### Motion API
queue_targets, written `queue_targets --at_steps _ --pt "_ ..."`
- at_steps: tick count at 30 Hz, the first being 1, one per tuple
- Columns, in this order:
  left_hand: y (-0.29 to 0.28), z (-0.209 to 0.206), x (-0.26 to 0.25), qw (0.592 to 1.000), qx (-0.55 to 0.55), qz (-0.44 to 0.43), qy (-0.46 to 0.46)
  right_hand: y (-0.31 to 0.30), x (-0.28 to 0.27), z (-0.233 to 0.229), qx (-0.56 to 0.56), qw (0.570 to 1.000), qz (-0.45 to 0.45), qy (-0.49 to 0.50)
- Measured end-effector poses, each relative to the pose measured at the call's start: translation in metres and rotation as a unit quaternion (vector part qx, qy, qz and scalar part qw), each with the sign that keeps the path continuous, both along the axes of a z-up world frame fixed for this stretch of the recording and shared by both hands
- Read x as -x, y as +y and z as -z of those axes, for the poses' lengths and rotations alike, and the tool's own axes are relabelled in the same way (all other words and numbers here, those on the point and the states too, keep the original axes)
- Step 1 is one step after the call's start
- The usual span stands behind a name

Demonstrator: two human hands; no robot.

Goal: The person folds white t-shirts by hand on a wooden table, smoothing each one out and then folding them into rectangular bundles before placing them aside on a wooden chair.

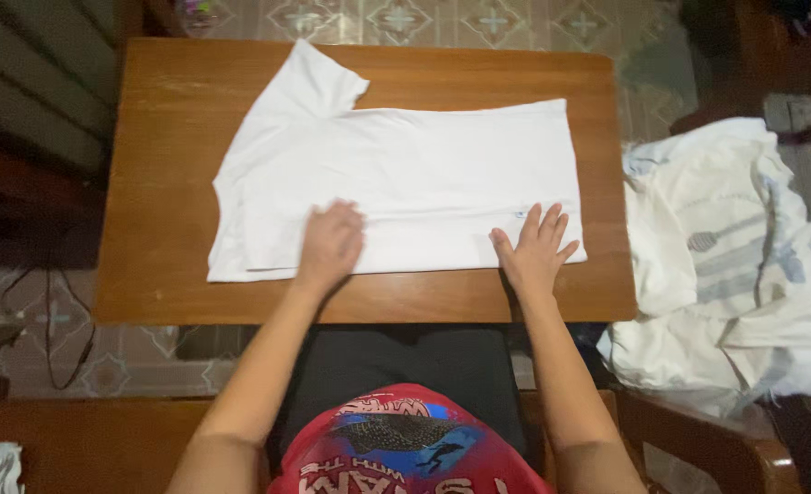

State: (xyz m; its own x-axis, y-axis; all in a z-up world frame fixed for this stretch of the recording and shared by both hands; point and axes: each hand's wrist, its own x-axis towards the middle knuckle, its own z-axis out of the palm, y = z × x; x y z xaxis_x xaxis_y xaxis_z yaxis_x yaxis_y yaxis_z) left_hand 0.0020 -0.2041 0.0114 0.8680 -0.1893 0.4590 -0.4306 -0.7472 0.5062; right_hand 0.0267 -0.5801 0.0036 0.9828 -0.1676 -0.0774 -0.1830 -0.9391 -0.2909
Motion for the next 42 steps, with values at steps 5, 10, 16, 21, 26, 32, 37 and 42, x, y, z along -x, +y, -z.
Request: queue_targets --at_steps 5,10,16,21,26,32,37,42 --pt "0.042 0.006 -0.002 0.965 -0.184 -0.188 -0.004 -0.023 0.004 0.006 -0.001 0.999 -0.016 -0.04" --pt "0.045 -0.013 0.018 0.966 -0.166 -0.189 0.055 -0.021 0.02 -0.023 0.033 0.994 0.024 0.098" --pt "0.083 -0.036 -0.076 0.953 -0.01 -0.295 0.07 -0.037 -0.076 -0.021 -0.061 0.973 -0.062 -0.214" --pt "0.106 -0.026 -0.178 0.912 0.04 -0.381 0.147 -0.031 -0.191 -0.012 -0.015 0.969 -0.129 -0.211" --pt "0.11 -0.005 -0.205 0.854 0.061 -0.411 0.312 -0.022 -0.212 -0.015 0.049 0.993 -0.105 -0.038" --pt "0.146 -0.017 -0.198 0.837 0.296 -0.309 0.342 -0.036 -0.195 -0.029 0.013 0.976 -0.143 -0.164" --pt "0.152 -0.062 -0.149 0.797 0.492 -0.157 0.313 -0.054 -0.166 -0.04 -0.016 0.953 -0.152 -0.26" --pt "0.163 -0.06 -0.045 0.881 0.315 -0.209 0.285 -0.07 -0.077 -0.046 -0.082 0.949 -0.068 -0.298"
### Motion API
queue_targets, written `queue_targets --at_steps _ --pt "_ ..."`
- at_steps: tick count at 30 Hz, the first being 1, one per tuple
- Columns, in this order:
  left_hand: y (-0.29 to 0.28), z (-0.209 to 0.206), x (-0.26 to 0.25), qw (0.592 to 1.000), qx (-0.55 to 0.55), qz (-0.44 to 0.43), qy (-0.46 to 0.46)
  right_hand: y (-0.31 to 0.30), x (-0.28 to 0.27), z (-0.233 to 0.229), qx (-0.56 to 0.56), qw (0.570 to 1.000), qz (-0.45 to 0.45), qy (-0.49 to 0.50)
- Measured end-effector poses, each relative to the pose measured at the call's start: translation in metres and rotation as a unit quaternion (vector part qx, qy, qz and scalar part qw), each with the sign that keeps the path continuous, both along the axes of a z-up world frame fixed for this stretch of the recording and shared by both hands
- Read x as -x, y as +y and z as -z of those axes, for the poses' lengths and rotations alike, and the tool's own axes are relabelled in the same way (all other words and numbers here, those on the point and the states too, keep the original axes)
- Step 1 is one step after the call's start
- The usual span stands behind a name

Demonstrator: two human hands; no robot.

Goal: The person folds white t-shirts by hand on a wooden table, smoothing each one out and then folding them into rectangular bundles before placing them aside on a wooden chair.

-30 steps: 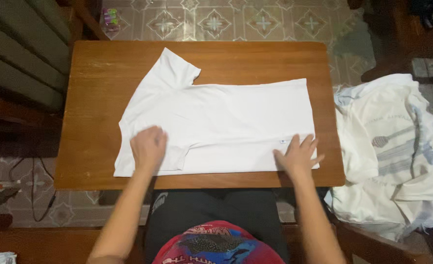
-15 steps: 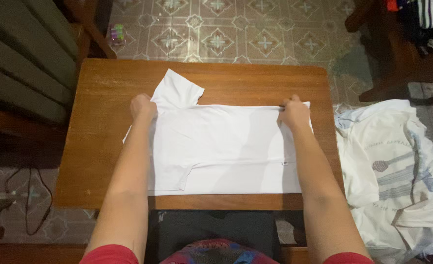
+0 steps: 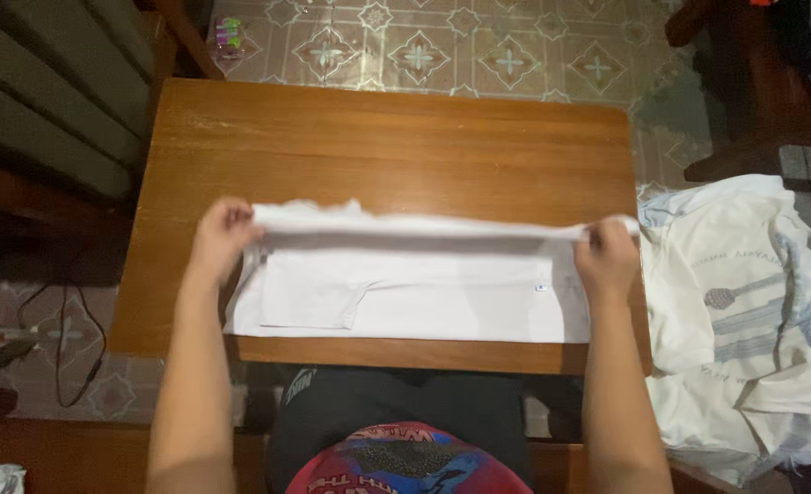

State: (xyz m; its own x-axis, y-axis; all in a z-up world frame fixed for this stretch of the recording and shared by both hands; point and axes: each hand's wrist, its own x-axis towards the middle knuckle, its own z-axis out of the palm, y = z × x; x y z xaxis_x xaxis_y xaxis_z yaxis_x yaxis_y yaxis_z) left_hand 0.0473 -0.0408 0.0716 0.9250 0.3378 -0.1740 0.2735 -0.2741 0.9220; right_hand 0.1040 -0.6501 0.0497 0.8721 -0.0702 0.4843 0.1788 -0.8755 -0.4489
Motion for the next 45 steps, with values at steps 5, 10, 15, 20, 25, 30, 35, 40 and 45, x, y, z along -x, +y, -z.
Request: queue_targets --at_steps 5,10,15,20,25,30,35,40,45 --pt "-0.011 0.059 0.075 0.991 -0.122 0.044 -0.006 0.007 0.089 0.021 -0.041 0.999 -0.021 0.022" --pt "-0.023 0.053 0.09 0.97 -0.238 0.039 -0.002 -0.001 0.101 0.035 -0.03 0.998 0.017 0.047" --pt "-0.034 0.04 0.078 0.949 -0.304 0.032 0.081 0.005 0.094 0.041 0.058 0.988 0.088 0.109" --pt "-0.026 0.03 0.078 0.933 -0.302 0.053 0.191 0.031 0.086 0.029 0.136 0.974 0.135 0.122" --pt "-0.029 0.027 0.063 0.94 -0.298 -0.085 0.143 0.118 0.059 0.022 -0.046 0.995 0.002 0.089" --pt "-0.024 0.032 0.019 0.933 -0.293 -0.182 0.104 0.261 0.055 0.022 -0.073 0.971 -0.184 0.138" --pt "-0.009 0.046 0.012 0.953 -0.177 -0.236 0.066 0.31 0.054 0.009 -0.016 0.961 -0.171 0.217" --pt "-0.018 0.052 0.037 0.85 -0.47 -0.207 -0.118 0.315 0.041 0.007 -0.035 0.926 -0.125 0.353" --pt "-0.03 0.055 0.032 0.948 -0.303 -0.064 0.078 0.336 0.03 0.011 -0.025 0.916 -0.106 0.386"
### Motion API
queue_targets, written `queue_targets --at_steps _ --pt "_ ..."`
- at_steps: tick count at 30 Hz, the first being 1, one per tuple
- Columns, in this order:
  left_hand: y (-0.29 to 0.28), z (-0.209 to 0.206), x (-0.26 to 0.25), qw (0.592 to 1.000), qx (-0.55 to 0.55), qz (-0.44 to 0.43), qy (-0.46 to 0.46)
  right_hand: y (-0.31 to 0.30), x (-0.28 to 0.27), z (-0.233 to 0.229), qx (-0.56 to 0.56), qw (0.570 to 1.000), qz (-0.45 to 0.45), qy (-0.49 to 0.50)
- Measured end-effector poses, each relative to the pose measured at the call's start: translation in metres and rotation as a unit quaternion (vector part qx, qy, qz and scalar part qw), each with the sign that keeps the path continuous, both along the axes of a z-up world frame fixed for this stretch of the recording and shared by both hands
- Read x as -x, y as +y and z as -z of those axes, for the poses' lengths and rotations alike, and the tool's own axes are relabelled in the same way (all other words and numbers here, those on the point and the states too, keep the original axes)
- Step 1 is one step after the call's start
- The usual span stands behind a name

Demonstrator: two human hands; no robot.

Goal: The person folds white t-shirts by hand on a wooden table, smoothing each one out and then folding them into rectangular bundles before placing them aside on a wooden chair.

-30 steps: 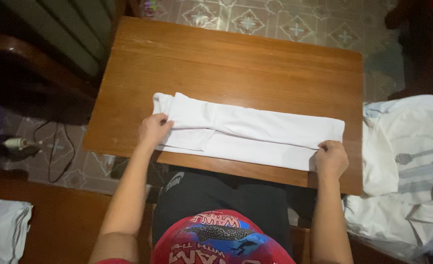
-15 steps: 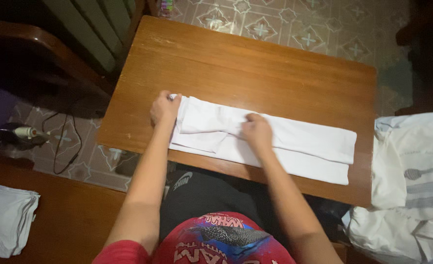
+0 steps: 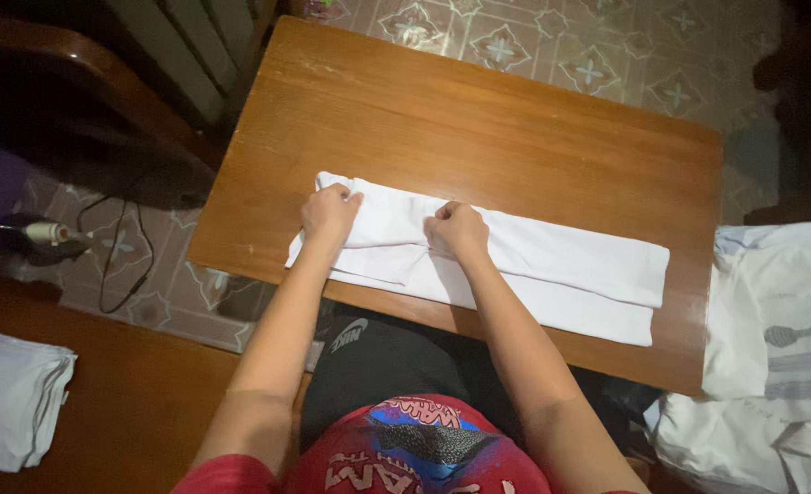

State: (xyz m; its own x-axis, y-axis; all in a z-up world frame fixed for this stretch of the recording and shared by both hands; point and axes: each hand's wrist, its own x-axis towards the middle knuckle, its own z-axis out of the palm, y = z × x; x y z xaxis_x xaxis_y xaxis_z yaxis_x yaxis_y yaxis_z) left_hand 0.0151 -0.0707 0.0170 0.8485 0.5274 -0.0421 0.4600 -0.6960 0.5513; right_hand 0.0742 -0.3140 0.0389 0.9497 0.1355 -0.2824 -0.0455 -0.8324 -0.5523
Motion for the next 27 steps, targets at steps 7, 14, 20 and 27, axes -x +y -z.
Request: queue_targets --at_steps 7,14,20,27 --pt "0.014 0.008 -0.001 0.91 0.32 0.175 -0.196 -0.013 -0.007 0.032 -0.406 0.914 -0.011 -0.009" --pt "0.002 -0.003 0.084 0.914 0.254 0.301 0.095 -0.058 0.055 0.023 -0.325 0.909 -0.212 -0.151" --pt "0.021 0.011 0.052 0.88 0.429 0.198 -0.042 -0.038 0.039 0.029 -0.329 0.927 -0.147 -0.107" --pt "0.0 0.006 0.026 0.992 0.095 0.061 -0.047 -0.019 0.02 0.03 -0.16 0.985 0.002 -0.07"
